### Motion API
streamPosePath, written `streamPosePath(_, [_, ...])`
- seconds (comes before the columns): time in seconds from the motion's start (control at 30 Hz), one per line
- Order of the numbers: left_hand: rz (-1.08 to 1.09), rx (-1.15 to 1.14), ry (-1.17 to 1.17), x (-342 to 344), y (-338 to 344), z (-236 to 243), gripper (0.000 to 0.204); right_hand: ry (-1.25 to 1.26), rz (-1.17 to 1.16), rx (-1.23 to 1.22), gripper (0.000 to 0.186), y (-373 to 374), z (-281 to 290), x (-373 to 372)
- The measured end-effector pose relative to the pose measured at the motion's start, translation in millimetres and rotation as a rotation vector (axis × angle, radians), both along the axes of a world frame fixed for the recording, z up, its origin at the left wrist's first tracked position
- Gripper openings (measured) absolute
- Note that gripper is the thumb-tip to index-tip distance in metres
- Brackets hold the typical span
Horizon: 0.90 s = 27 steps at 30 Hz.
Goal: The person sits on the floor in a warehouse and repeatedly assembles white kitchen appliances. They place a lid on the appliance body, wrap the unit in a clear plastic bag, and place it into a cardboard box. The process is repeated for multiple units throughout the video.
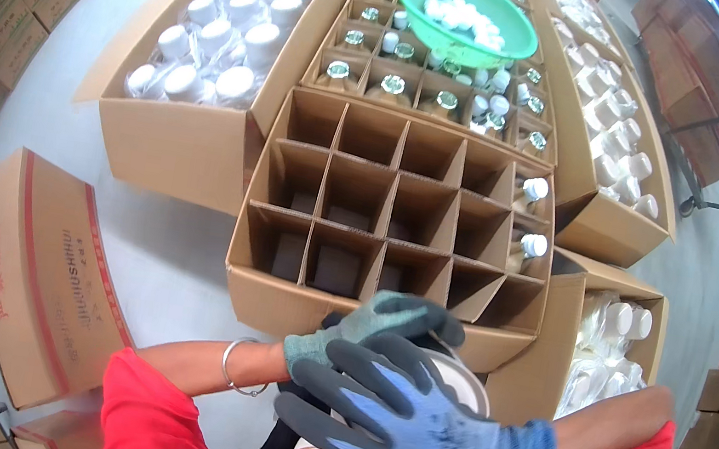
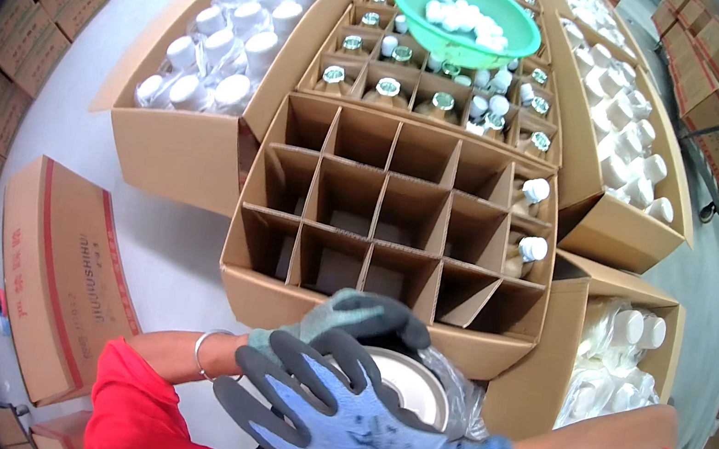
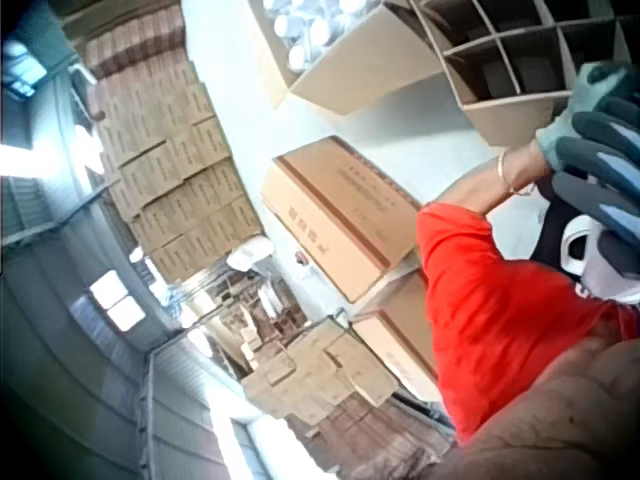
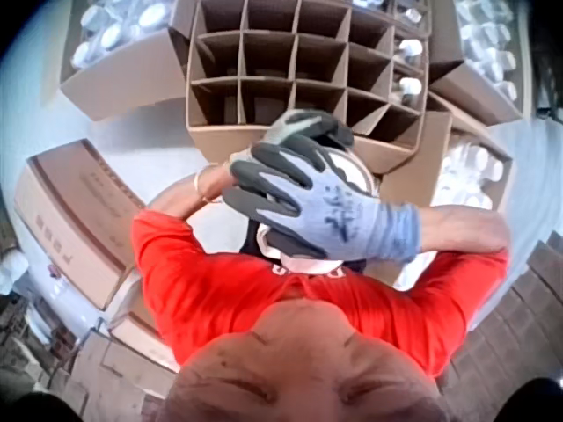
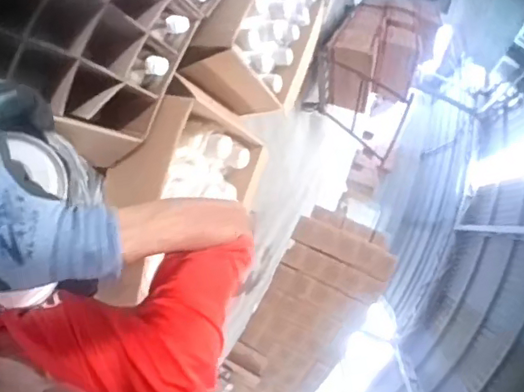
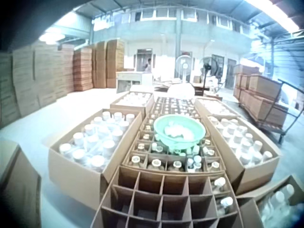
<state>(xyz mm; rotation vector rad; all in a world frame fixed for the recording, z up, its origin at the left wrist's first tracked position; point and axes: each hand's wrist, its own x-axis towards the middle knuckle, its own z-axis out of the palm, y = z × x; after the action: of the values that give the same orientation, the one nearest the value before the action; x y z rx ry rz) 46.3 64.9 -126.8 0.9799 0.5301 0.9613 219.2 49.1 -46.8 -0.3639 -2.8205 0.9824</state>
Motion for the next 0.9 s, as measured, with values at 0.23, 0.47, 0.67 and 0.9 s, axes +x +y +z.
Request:
streamPosePath(0.23, [0.287,0.183,0.672,-10,-54,64,0.042,0.165,0.496,0.097,0.054,83,-2,52])
streamPosePath(0.47, [0.043,0.327,0.314,-37,-25,-5,0.049,0.018,0.142,-0.074,0.069,51,26,-13])
streamPosePath(0.67, [-0.058,0.386,0.139,-2,7,-22,0.058,-0.007,0.105,0.063,0.072,14,36,-3])
streamPosePath(0.9, [0.277,-0.079,0.462,-4,-53,65,0.029,0.225,0.437,-0.162,0.076,67,13,19])
